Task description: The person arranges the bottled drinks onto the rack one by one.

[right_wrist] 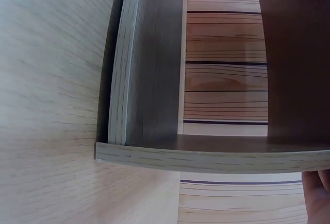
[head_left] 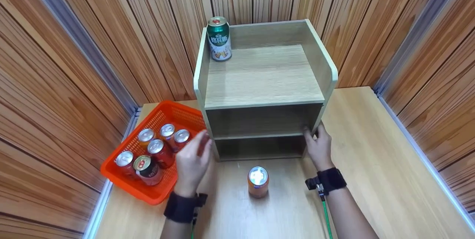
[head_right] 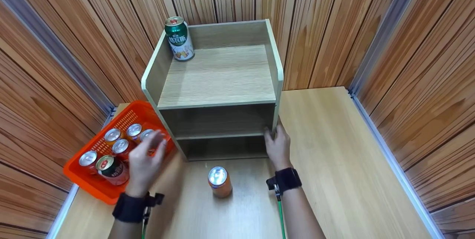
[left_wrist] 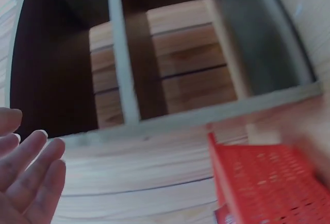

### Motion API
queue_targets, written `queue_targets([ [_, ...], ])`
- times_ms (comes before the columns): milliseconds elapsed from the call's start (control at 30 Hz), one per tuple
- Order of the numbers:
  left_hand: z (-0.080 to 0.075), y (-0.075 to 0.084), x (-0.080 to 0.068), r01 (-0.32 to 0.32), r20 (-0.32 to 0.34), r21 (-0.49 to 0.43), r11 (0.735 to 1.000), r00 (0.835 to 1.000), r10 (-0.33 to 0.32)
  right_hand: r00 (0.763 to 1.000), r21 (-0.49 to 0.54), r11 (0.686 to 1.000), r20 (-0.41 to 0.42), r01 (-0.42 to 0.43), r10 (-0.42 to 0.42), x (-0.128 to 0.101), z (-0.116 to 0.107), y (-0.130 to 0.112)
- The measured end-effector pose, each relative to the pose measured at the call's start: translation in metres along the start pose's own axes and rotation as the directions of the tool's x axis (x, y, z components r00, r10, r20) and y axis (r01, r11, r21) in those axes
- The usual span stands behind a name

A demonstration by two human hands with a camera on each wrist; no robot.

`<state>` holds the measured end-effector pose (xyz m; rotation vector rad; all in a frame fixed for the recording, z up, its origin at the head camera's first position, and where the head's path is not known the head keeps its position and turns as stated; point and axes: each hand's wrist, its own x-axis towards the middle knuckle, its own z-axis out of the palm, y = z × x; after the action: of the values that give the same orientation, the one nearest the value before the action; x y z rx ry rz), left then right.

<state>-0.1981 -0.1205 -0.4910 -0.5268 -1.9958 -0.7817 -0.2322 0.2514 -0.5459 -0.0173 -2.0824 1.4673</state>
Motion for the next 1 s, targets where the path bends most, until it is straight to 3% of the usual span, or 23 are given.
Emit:
queue_targets([
  [100, -0.003, -0.006, 0.011, 0.061, -0.056, -0.002, 0.998, 0.997, -0.061, 1.000, -0.005, 1.000, 0.005, 0.003, -0.003, -0.003, 0.000, -0.015],
  [200, -0.004, -0.013, 0.019, 0.177, -0.099, -0.075, 0.981, 0.978, -0.184, 1.000, -0.008, 1.000, 0.012, 0.006, -0.006, -0.007, -0.002, -0.030],
  [300, 0.001, -0.019, 0.023, 0.279, -0.088, -0.160, 0.947, 0.951, -0.295, 1.000, -0.007, 1.000, 0.013, 0.012, -0.012, -0.009, -0.002, -0.035],
  [367, 0.007, -0.021, 0.024, 0.305, -0.057, -0.177, 0.936, 0.946, -0.319, 1.000, -0.006, 1.000, 0.008, 0.019, -0.019, -0.009, -0.002, -0.036],
  [500, 0.020, -0.023, 0.023, 0.292, 0.010, -0.107, 0.950, 0.956, -0.293, 1.000, -0.001, 1.000, 0.000, 0.028, -0.028, -0.009, -0.001, -0.033],
  [633, 0.029, -0.023, 0.020, 0.278, 0.036, -0.015, 0.960, 0.960, -0.278, 1.000, 0.006, 1.000, 0.004, 0.024, -0.024, -0.009, 0.000, -0.033],
  [800, 0.036, -0.025, 0.018, 0.244, 0.022, 0.054, 0.968, 0.969, -0.245, 1.000, -0.001, 1.000, -0.001, 0.018, -0.018, -0.009, -0.001, -0.037],
  [1000, 0.043, -0.026, 0.017, 0.182, -0.008, 0.039, 0.983, 0.983, -0.182, 1.000, -0.007, 1.000, -0.006, 0.023, -0.023, -0.005, -0.001, -0.030],
])
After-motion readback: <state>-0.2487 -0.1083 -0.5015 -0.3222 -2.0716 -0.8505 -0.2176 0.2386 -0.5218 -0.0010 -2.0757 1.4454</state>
